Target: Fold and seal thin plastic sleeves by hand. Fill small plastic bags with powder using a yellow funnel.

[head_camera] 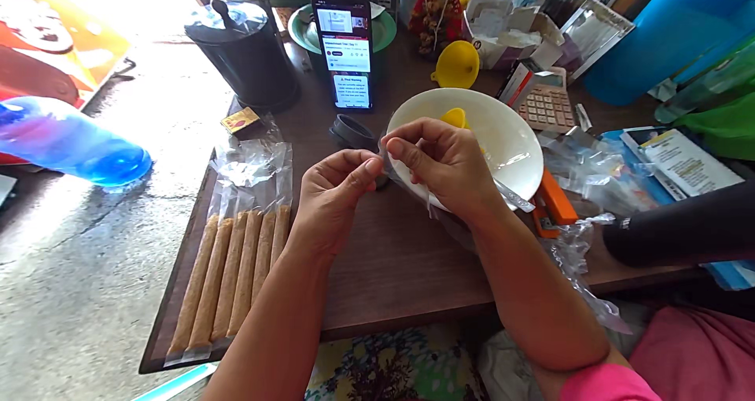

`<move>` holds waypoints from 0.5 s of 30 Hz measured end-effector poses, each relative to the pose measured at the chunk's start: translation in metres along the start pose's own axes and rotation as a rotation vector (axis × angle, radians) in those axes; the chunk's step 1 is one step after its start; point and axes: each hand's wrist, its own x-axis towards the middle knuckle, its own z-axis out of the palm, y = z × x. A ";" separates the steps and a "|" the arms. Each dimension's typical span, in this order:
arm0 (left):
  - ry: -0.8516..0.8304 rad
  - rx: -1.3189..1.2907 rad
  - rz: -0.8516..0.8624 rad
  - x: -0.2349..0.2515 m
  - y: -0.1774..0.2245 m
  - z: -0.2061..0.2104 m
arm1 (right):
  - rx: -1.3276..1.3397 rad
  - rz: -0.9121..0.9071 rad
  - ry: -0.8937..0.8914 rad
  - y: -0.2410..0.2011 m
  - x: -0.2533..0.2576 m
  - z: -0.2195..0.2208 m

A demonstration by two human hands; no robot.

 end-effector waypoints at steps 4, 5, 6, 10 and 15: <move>0.037 0.036 0.007 0.000 0.000 0.002 | -0.006 -0.063 -0.088 0.000 -0.002 0.000; 0.033 0.036 0.008 -0.001 0.000 0.002 | -0.039 -0.062 -0.093 -0.003 -0.003 0.001; 0.020 0.038 0.011 -0.001 -0.001 0.002 | -0.100 -0.074 -0.077 -0.004 -0.004 0.002; -0.059 0.063 0.042 -0.001 -0.001 0.000 | -0.284 -0.093 -0.042 -0.003 -0.004 0.001; -0.026 0.084 0.051 0.000 0.000 -0.001 | -0.134 -0.039 -0.055 0.000 0.001 -0.003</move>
